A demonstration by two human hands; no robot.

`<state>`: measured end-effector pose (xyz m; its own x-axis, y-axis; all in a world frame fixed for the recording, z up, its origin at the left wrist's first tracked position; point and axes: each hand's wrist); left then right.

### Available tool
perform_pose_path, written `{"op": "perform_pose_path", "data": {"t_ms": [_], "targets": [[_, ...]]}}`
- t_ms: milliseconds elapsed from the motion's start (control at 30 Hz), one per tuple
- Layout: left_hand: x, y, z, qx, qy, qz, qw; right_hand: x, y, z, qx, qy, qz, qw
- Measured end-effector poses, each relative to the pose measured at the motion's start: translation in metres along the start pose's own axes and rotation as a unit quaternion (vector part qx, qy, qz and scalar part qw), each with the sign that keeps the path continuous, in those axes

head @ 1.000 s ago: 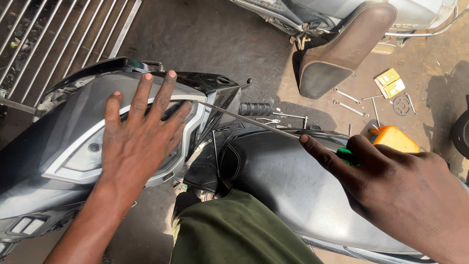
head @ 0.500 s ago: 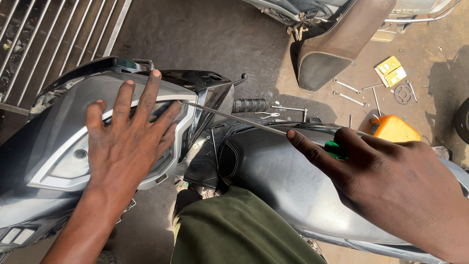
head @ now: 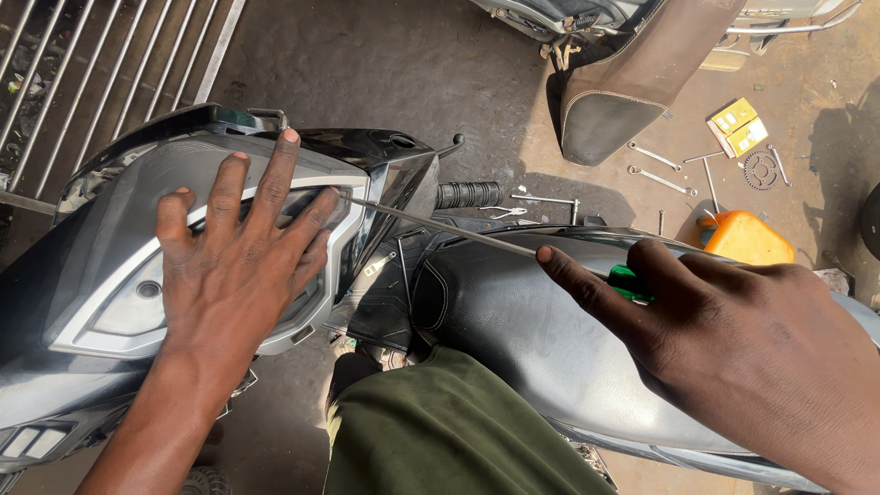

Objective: The person uses a screwdriver to remove screws from the front fairing of a motorcycle. They then lift the fairing away from the frame, exposing the internal components and wiring underneath.

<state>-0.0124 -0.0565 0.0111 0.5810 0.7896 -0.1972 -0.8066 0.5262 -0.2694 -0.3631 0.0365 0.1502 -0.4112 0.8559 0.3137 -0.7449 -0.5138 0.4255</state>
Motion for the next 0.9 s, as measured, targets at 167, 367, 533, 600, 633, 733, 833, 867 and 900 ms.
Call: {"op": "perform_pose_path", "data": {"t_ms": [167, 367, 533, 600, 633, 733, 833, 867, 900], "targets": [[0.0006, -0.0005, -0.0009, -0.014, -0.012, -0.003, 1.0, 0.0, -0.002, 0.0011, -0.018, -0.06, -0.027, 0.998], [0.0017, 0.0001, -0.0009, 0.005, -0.009, 0.001, 1.0, -0.0024, -0.0032, 0.0029, -0.029, -0.009, -0.029, 0.999], [0.002, 0.0004, -0.0005, -0.004, -0.027, 0.0, 1.0, -0.0023, -0.0027, 0.0019, -0.025, -0.085, -0.03, 0.996], [0.0021, 0.0003, -0.0008, -0.005, -0.026, 0.0, 1.0, -0.0019, -0.003, 0.0016, -0.022, -0.065, -0.027, 0.997], [0.0022, 0.0002, -0.0011, -0.004, -0.025, 0.0, 1.0, -0.0017, -0.0033, 0.0017, -0.023, -0.043, -0.027, 0.998], [0.0036, -0.0002, -0.0033, 0.0, -0.02, 0.0, 1.0, -0.0023, -0.0043, 0.0025, -0.019, -0.033, -0.032, 0.999], [0.0054, -0.0005, -0.0062, 0.002, -0.02, 0.0, 1.0, -0.0034, -0.0042, 0.0033, -0.025, -0.052, -0.029, 0.998], [0.006, -0.0004, -0.0069, 0.002, -0.022, -0.001, 1.0, -0.0036, -0.0043, 0.0033, -0.023, -0.062, -0.025, 0.998], [0.0061, -0.0003, -0.0072, 0.0, -0.023, -0.001, 1.0, -0.0035, -0.0043, 0.0031, -0.021, -0.071, -0.021, 0.997]]}}
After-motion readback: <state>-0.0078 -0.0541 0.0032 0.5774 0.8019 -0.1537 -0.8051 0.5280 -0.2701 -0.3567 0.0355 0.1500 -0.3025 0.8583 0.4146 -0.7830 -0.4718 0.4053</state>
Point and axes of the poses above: each hand's wrist, its own x-axis away from the middle knuckle, its own z-axis out of the back of the hand, y = z × x, and after that the axes turned 4 degrees about x, right-handed
